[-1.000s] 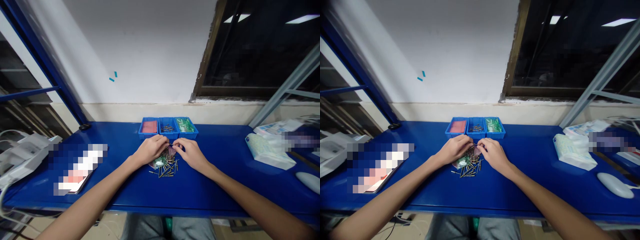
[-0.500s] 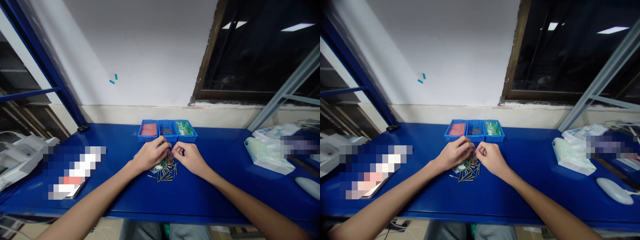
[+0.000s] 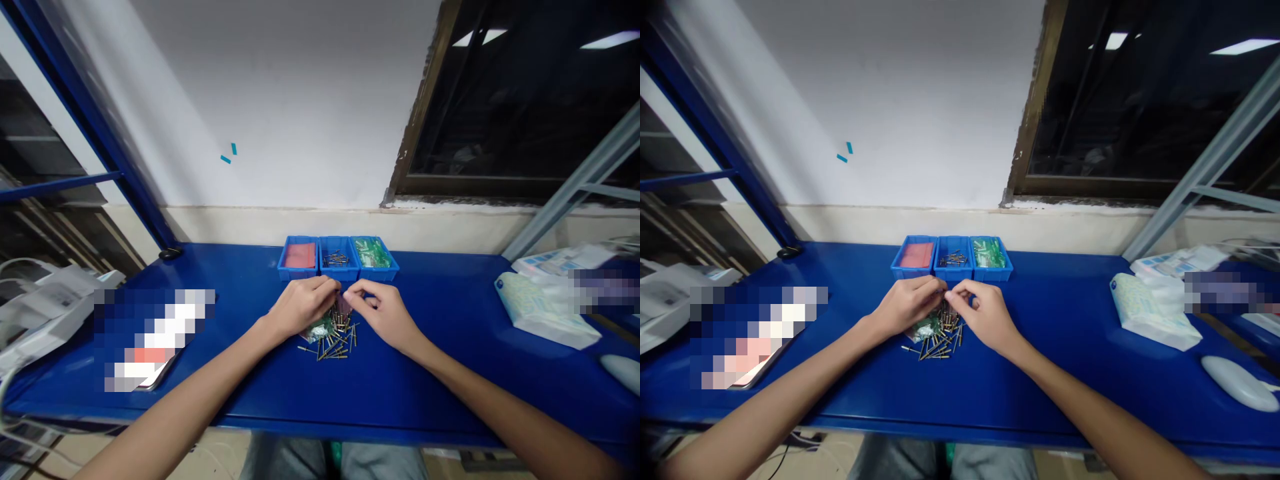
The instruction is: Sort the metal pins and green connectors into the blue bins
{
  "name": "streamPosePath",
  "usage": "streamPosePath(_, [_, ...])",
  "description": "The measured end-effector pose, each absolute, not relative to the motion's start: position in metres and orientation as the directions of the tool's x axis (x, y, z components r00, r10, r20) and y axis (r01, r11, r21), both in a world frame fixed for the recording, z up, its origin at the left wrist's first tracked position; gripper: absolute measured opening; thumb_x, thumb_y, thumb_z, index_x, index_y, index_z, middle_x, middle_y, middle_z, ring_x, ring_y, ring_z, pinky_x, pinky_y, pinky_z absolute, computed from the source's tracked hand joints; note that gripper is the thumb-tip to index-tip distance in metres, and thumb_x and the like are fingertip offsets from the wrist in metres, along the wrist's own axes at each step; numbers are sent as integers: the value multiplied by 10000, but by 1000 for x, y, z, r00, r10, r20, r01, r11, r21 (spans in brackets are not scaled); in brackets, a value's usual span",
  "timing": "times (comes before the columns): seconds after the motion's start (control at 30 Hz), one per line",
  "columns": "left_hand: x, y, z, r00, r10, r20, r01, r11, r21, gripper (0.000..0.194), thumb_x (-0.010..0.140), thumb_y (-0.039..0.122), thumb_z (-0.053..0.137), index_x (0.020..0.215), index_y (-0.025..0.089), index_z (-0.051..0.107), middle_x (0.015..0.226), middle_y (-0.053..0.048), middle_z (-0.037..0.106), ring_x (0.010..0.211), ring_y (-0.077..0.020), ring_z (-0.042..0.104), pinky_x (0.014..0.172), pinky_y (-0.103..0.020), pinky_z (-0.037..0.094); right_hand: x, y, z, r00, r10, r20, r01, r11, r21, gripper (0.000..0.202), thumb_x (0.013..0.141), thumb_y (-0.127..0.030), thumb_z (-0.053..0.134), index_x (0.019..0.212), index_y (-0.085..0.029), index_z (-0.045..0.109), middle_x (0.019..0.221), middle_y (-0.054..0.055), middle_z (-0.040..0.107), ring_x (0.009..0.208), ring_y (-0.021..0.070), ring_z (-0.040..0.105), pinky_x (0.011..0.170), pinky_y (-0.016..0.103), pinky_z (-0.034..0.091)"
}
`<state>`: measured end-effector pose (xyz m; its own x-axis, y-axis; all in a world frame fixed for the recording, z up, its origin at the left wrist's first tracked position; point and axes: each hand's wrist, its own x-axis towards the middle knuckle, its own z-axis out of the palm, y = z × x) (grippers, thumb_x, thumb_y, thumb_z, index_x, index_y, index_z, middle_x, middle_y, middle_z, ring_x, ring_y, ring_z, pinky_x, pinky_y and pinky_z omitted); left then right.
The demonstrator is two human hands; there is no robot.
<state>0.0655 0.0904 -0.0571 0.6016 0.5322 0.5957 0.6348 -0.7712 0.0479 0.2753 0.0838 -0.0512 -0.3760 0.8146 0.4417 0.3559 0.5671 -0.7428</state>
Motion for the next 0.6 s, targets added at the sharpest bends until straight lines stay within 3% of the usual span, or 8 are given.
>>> streamPosePath(0.13, [65,90,-58,556,572,602,617,-770,162,153,1009,220,462,1090,177,585,853,-21,675,655,-117,603,588,-225,460,278,90,-55,-286,852,438,339,518,-785,205,930,-368,560,896,-193,661,794,34,653,735,169,617,612,251,481])
streamPosePath(0.27, [67,89,-58,567,559,604,538,-808,242,182,1030,241,438,1064,166,601,915,-43,678,771,-128,636,685,-241,502,279,94,-60,-362,858,365,315,481,-818,168,903,-342,591,951,-198,663,834,40,685,766,181,655,640,267,515])
streamPosePath(0.6, [69,90,-56,562,555,614,542,-807,234,209,1038,276,443,1025,160,617,935,-57,659,844,-148,614,760,-285,519,278,99,-59,-437,850,294,230,422,-877,169,897,-348,597,843,-189,613,778,23,651,748,169,640,685,283,521])
